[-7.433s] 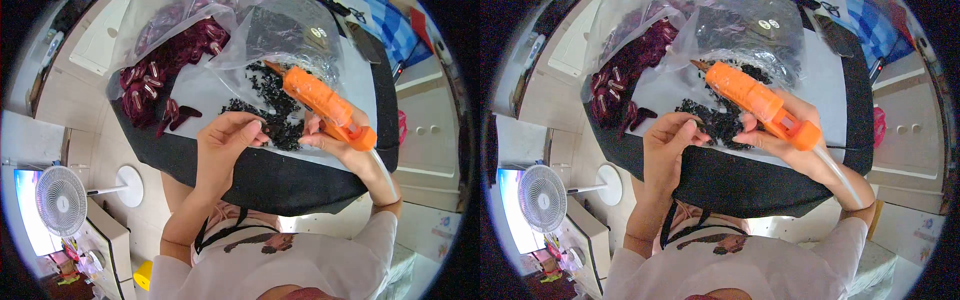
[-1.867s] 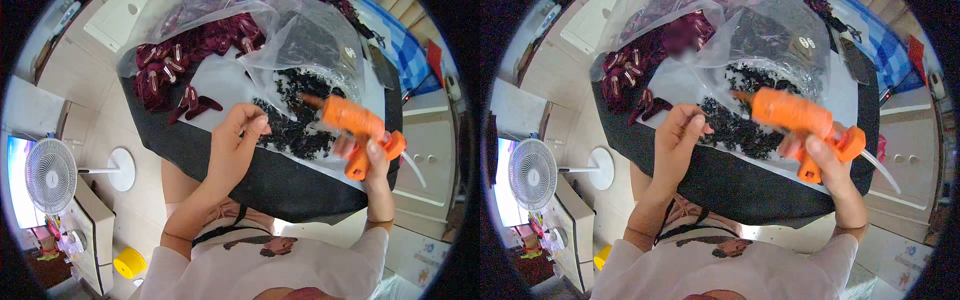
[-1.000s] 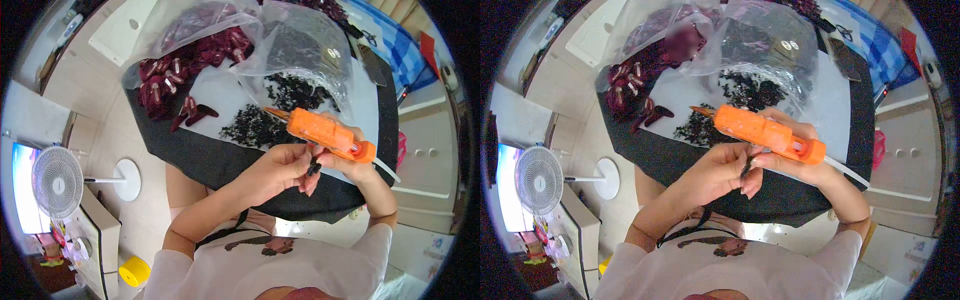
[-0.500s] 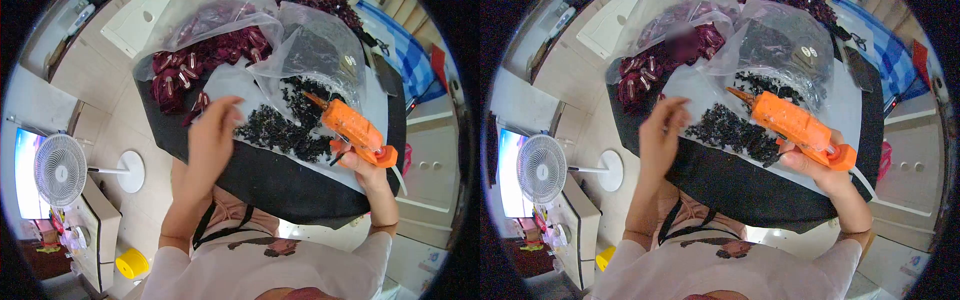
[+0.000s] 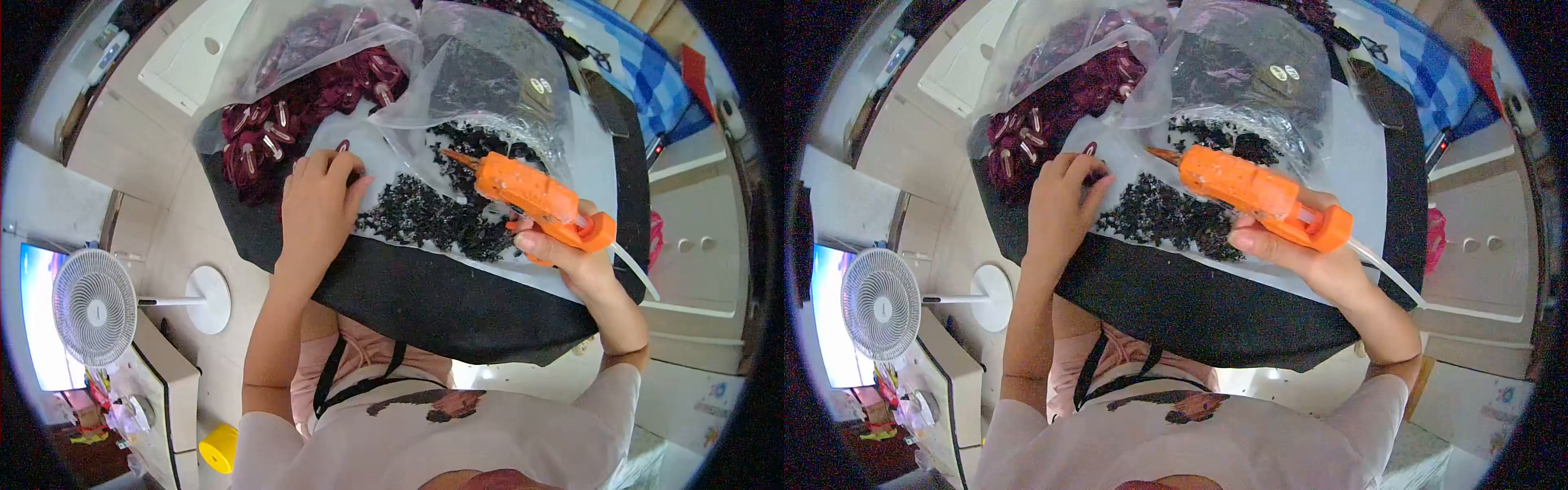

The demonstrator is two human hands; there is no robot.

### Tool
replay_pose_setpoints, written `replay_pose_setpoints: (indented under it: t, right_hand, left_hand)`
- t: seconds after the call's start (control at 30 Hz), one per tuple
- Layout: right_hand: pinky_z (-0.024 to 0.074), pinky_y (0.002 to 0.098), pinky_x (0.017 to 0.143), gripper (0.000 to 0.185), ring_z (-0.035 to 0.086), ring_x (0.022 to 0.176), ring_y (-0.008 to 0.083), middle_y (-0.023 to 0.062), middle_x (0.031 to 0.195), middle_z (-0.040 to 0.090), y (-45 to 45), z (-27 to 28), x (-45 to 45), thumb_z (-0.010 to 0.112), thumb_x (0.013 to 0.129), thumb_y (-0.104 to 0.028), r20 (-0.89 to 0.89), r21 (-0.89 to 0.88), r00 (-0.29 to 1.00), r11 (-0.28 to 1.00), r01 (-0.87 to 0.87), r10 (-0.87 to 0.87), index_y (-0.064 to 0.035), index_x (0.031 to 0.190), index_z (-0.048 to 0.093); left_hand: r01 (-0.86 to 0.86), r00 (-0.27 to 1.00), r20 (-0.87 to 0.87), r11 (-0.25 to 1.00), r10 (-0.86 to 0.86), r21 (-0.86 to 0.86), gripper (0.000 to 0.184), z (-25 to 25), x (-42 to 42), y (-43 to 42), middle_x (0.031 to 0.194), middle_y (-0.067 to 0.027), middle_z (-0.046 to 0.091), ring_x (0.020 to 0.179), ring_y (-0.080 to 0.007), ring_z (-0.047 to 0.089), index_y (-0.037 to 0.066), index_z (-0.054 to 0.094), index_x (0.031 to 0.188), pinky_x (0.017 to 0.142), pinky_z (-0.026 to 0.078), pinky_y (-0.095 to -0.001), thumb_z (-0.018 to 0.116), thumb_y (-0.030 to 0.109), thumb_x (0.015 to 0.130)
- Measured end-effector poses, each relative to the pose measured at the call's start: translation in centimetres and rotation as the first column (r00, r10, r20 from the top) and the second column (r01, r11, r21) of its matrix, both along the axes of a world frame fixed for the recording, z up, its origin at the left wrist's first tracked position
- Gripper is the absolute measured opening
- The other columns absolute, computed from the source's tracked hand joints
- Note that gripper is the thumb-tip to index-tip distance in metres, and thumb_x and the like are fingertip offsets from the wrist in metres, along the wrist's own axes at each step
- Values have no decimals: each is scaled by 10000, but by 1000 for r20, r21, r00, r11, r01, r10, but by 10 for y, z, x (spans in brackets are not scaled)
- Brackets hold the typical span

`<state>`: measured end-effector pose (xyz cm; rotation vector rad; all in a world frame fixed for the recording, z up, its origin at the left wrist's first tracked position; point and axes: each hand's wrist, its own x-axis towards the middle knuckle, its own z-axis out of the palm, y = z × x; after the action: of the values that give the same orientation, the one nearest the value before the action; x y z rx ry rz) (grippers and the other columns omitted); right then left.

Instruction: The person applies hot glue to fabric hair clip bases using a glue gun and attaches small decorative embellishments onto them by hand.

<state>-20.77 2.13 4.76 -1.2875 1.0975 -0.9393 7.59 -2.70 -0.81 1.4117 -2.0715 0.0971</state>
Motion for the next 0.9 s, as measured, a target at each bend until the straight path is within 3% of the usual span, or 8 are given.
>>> replay_pose_setpoints:
  t: [0.17, 0.27, 0.37, 0.43, 0.5, 0.6, 0.8, 0.9]
  right_hand:
    - [494, 319, 799, 284, 597, 819, 159, 41, 837, 607, -3, -4, -2, 756, 690, -77, -20, -115, 999, 992, -50, 48, -20, 928, 611]
    - [498, 313, 791, 261, 595, 814, 156, 40, 830, 604, -4, -5, -4, 750, 701, -80, -68, -207, 995, 974, -91, 78, -21, 916, 615]
    - [496, 313, 792, 241, 600, 827, 160, 50, 843, 610, -4, -6, -6, 745, 711, -90, -127, -270, 988, 955, -125, 93, -17, 903, 619]
    - [493, 313, 795, 228, 606, 850, 167, 67, 874, 619, -3, -4, -5, 739, 719, -93, -148, -280, 985, 952, -126, 87, -14, 897, 621]
    - [488, 312, 798, 212, 611, 877, 177, 90, 918, 629, -2, -1, -3, 730, 729, -92, -155, -272, 986, 956, -109, 68, -12, 894, 622]
    - [481, 307, 803, 199, 614, 907, 189, 119, 970, 634, 0, 1, -2, 720, 741, -100, -138, -226, 990, 972, -69, 38, -13, 887, 616]
    - [468, 255, 709, 203, 594, 817, 134, 95, 960, 630, 1, 2, 5, 717, 753, -118, 4, -111, 1000, 994, -10, 10, -30, 888, 594]
    - [441, 217, 638, 212, 557, 743, 88, 39, 881, 615, 3, 5, 4, 719, 756, -116, -72, 0, 997, 1000, 30, -29, -37, 901, 587]
  left_hand:
    - [-26, 999, -18, 998, 28, 58, 215, -4, 5, -7, 853, -77, 561, 808, -271, 530, 82, 571, 905, 707, 420, -372, 659, 64, 709]
    - [-89, 978, -183, 993, 102, 76, 262, 0, 4, -2, 825, -89, 579, 785, -265, 538, 77, 598, 954, 701, 432, -351, 664, 44, 703]
    - [-87, 973, -217, 995, 75, -44, 290, 10, 5, 8, 853, -76, 630, 799, -199, 585, 77, 607, 1039, 711, 447, -304, 645, 39, 754]
    - [135, 817, -577, 975, -8, 178, 219, 16, -1, 18, 886, -99, 652, 803, -174, 615, 16, 602, 1021, 735, 471, -286, 620, 46, 806]
    - [456, 418, -905, 844, 75, 281, 200, 16, -17, 30, 900, -116, 652, 804, -179, 626, -13, 594, 1018, 757, 488, -289, 603, 48, 827]
    - [654, 170, -945, 685, 279, 320, 190, 19, -42, 42, 938, -153, 644, 823, -208, 639, -33, 577, 1023, 786, 507, -303, 574, 43, 849]
    - [747, 108, -965, 622, 237, 237, 227, 20, -78, 50, 1007, -156, 634, 910, -208, 625, -45, 542, 1071, 808, 503, -302, 550, 10, 851]
    - [745, 121, -969, 626, 214, 231, 269, 19, -89, 53, 1030, -151, 629, 928, -188, 617, -62, 520, 1109, 830, 492, -300, 543, -21, 845]
